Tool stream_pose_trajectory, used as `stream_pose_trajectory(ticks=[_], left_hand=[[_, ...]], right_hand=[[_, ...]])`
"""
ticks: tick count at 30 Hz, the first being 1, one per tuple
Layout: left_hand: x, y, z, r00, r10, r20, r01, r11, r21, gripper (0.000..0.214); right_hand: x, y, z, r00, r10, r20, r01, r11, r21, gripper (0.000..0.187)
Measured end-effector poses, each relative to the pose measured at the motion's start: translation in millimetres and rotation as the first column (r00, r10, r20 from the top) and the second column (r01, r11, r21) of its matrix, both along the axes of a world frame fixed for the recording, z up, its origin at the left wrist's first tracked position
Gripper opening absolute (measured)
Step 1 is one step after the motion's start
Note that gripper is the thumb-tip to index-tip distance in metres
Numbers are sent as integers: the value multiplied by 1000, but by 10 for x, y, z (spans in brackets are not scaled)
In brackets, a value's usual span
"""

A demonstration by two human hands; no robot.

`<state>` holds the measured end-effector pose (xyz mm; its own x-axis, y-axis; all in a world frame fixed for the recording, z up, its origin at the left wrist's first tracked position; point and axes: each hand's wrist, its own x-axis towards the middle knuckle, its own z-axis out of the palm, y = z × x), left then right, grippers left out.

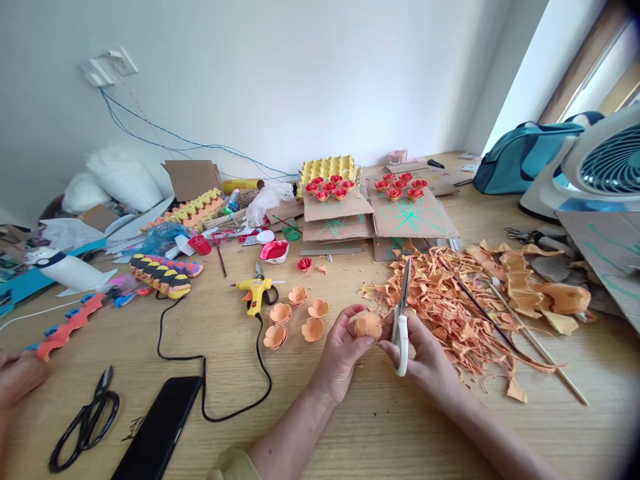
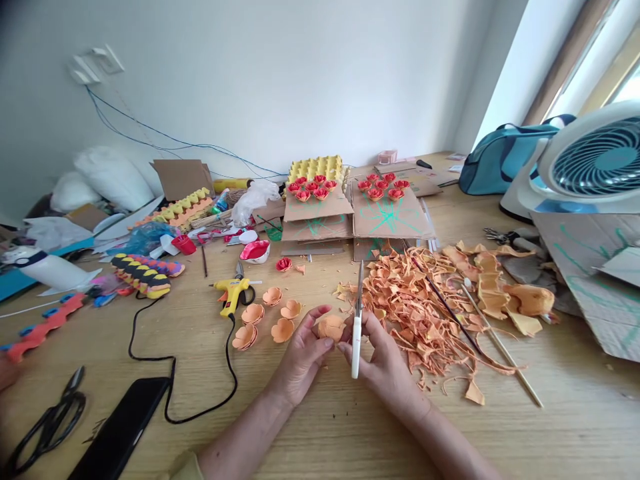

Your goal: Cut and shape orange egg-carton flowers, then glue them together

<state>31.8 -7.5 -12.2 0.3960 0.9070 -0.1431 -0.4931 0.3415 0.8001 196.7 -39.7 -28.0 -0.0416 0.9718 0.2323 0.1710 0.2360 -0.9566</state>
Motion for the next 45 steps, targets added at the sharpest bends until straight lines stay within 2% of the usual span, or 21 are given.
stream_pose_trajectory(ticks=[6, 14, 18, 24, 31, 39, 45], left_hand=[[-71, 77, -21, 995, 88, 46, -87, 996, -11, 53], [-96, 113, 11, 989, 137, 60, -137, 991, 2, 49], [-102, 111, 47, 987, 141, 77, -143, 989, 26, 49], [-93, 96, 100, 988, 130, 85, -136, 988, 66, 44], [-99, 106, 59, 988, 149, 33, -152, 979, 137, 39], [-69, 84, 80, 988, 155, 0, -153, 979, 135, 41], [-54, 53, 105, 993, 114, 9, -114, 984, 138, 39]], right_hand=[[82, -11, 107, 986, 47, 162, -39, 998, -50, 24], [74, 14, 106, 880, 139, 454, -106, 989, -99, 33], [90, 19, 102, 859, 149, 489, -133, 989, -68, 30], [106, 22, 114, 805, 105, 584, -163, 986, 47, 24], [123, 23, 119, 748, 59, 661, -194, 972, 133, 26], [100, 14, 136, 778, 68, 624, -213, 964, 161, 22], [92, 21, 154, 784, 56, 618, -223, 955, 197, 19]])
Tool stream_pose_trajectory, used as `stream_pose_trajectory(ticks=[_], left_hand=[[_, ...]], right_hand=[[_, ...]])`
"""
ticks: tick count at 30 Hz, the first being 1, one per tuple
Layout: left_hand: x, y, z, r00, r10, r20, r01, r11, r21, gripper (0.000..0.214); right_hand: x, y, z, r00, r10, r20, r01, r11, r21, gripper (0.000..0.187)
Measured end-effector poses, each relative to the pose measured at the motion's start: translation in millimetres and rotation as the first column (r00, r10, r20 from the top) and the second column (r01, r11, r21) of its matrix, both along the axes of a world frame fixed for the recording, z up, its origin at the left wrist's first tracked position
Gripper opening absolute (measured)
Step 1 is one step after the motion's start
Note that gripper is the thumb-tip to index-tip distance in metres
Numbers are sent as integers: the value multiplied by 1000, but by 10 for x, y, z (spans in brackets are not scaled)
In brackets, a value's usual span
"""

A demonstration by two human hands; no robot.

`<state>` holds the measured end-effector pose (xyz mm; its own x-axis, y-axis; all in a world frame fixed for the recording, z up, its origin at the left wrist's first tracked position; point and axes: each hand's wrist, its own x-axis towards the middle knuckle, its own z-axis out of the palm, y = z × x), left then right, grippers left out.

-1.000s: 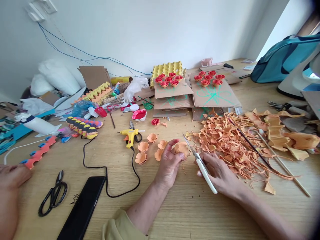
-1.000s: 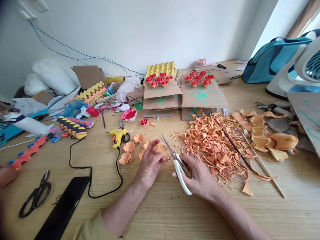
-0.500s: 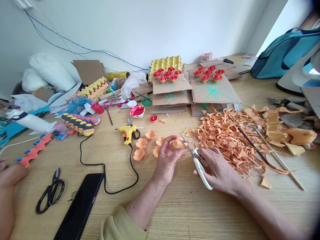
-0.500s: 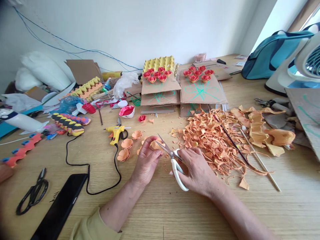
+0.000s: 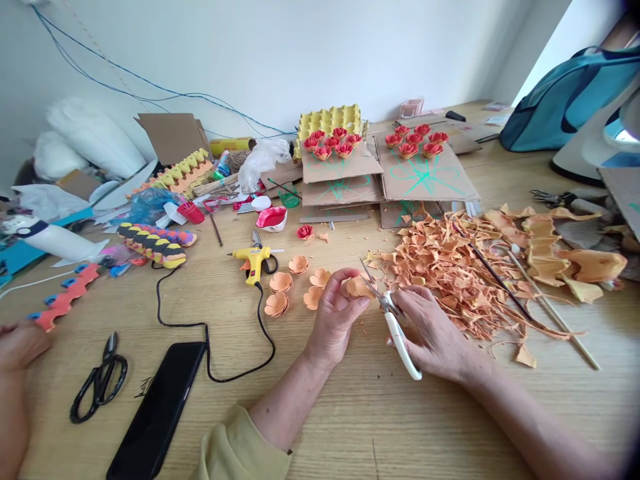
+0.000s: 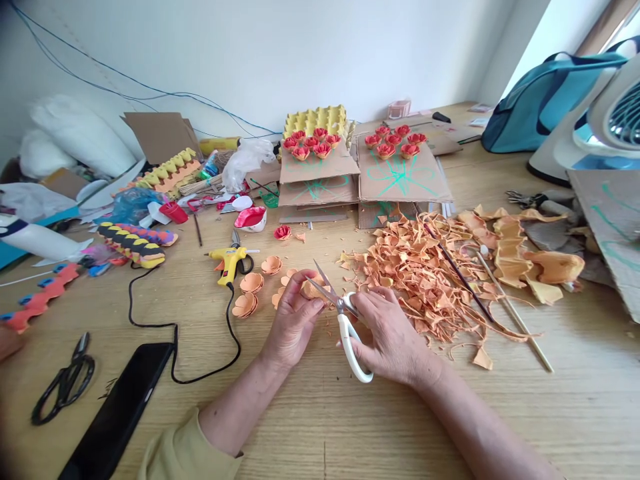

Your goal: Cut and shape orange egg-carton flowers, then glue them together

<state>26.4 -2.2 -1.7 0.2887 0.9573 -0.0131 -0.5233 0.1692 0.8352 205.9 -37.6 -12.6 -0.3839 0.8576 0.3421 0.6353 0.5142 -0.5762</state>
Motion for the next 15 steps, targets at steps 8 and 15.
stream_pose_trajectory(ticks=[8, 15], left_hand=[[-9, -5, -2, 1000, -22, 10, 22, 1000, -17, 40], [-31, -5, 11, 999, -44, 12, 44, 999, -15, 40]], right_hand=[[29, 3, -14, 998, 53, -28, -53, 998, 17, 19], [54, 5, -32, 995, 94, -46, -92, 995, 41, 21]])
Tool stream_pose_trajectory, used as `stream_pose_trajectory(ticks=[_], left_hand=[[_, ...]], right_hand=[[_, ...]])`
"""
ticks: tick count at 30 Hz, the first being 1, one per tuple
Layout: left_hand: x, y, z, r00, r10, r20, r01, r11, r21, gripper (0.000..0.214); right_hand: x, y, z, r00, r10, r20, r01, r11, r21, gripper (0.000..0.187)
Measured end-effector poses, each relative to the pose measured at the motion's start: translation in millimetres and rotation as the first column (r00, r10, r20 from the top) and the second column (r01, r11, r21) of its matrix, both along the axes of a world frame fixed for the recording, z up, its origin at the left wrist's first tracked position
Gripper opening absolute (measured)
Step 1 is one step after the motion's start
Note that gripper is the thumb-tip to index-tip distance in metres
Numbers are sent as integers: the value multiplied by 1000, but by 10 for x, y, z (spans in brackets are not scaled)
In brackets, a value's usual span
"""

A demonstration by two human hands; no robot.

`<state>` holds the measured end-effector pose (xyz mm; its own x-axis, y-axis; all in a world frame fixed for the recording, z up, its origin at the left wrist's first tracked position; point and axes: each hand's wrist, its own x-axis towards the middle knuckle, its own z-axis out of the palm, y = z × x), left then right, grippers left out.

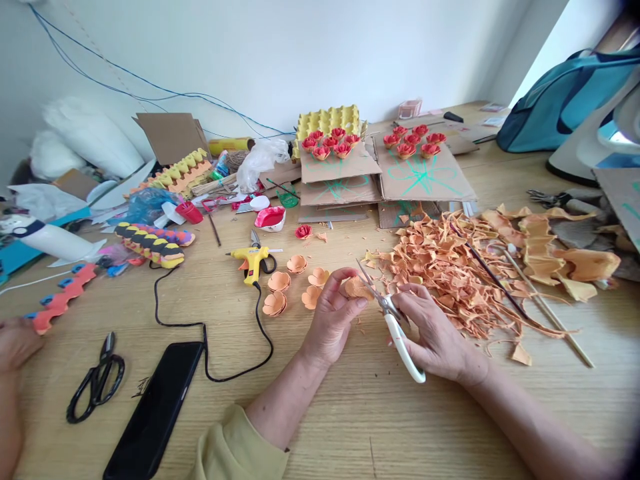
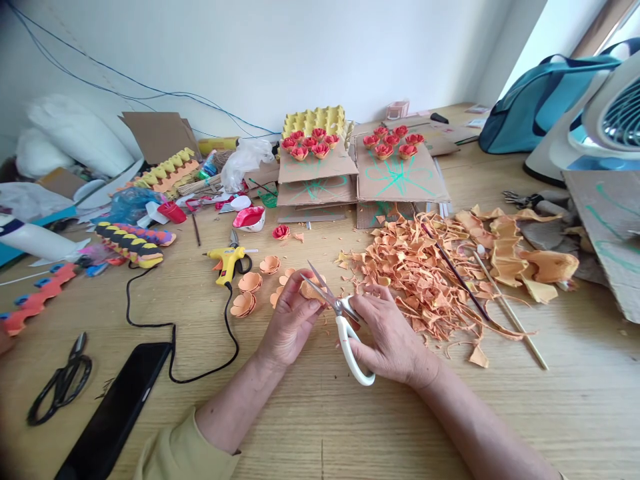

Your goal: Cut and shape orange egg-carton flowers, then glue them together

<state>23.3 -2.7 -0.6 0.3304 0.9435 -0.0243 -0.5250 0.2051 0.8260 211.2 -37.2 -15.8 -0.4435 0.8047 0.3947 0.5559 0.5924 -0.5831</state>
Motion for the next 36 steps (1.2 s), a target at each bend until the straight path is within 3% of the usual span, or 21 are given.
stream_pose_trajectory(ticks=[36], left_hand=[[-76, 66, 39, 999, 14, 42, -16, 999, 48, 46]], right_hand=[[-10, -55, 19, 1000, -21, -15, 21, 999, 27, 25]])
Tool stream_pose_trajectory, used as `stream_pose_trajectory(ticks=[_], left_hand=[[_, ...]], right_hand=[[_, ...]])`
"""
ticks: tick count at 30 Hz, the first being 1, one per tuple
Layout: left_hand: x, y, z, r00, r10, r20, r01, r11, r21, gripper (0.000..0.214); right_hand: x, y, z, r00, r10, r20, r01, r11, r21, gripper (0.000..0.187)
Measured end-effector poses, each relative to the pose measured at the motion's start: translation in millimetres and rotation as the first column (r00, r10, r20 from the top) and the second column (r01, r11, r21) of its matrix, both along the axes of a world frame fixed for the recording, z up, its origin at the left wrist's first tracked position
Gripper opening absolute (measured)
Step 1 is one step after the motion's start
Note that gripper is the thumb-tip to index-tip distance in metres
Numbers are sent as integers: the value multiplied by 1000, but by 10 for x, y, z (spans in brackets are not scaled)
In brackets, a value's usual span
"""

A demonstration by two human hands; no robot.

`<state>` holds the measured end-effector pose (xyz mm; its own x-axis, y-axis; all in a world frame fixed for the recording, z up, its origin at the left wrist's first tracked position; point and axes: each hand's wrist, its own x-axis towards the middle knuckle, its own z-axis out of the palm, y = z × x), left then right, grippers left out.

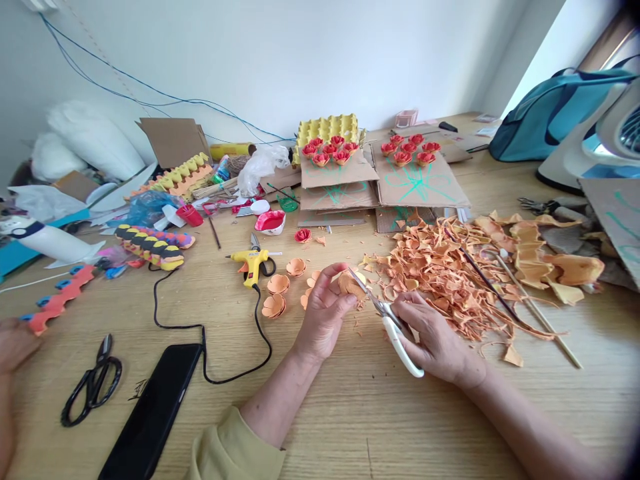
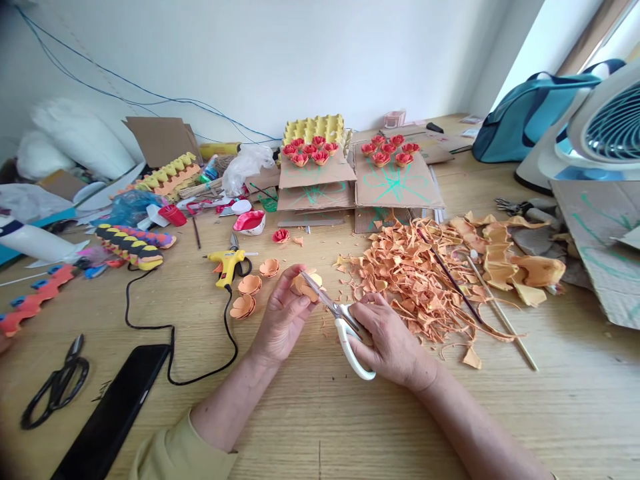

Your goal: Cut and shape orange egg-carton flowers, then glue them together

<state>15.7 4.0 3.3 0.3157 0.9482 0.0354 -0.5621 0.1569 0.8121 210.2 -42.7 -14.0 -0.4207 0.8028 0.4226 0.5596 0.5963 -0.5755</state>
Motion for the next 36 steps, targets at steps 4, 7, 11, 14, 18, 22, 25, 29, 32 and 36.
stream_pose_trajectory(ticks=[4, 7, 11, 14, 18, 22, 25, 29, 32, 36], left_hand=[[2, 3, -13, 1000, -3, -30, 3, 1000, -13, 46], [13, -1, -32, 999, -18, -36, 17, 999, -41, 48], [42, -23, -60, 997, -45, -62, 43, 999, -32, 47], [74, -50, -92, 990, -73, -118, 76, 997, 24, 45], [110, -87, -145, 967, -86, -238, 125, 980, 154, 43], [110, -108, -161, 945, -77, -318, 162, 954, 253, 44], [85, -102, -149, 954, -131, -271, 189, 961, 201, 47], [49, -70, -152, 969, -162, -188, 188, 974, 127, 41], [44, -60, -170, 964, -181, -196, 198, 978, 71, 34], [64, -75, -173, 953, -226, -199, 231, 973, -2, 24]], right_hand=[[-11, 17, 1, 995, -89, -48, 85, 993, -77, 25], [0, 29, -9, 970, -186, -154, 152, 967, -206, 26], [1, 44, -17, 876, -258, -408, 55, 893, -446, 20], [-41, 56, 16, 745, -302, -595, -89, 839, -537, 31], [-94, 70, 27, 599, -410, -688, -126, 800, -587, 40], [-77, 79, -50, 520, -464, -717, -169, 767, -619, 42], [-46, 87, -86, 482, -463, -744, -206, 765, -610, 42], [-32, 97, -40, 420, -451, -787, -248, 777, -578, 39], [-43, 97, 6, 371, -458, -808, -280, 774, -568, 40], [-55, 97, 6, 369, -474, -800, -294, 757, -584, 42]])
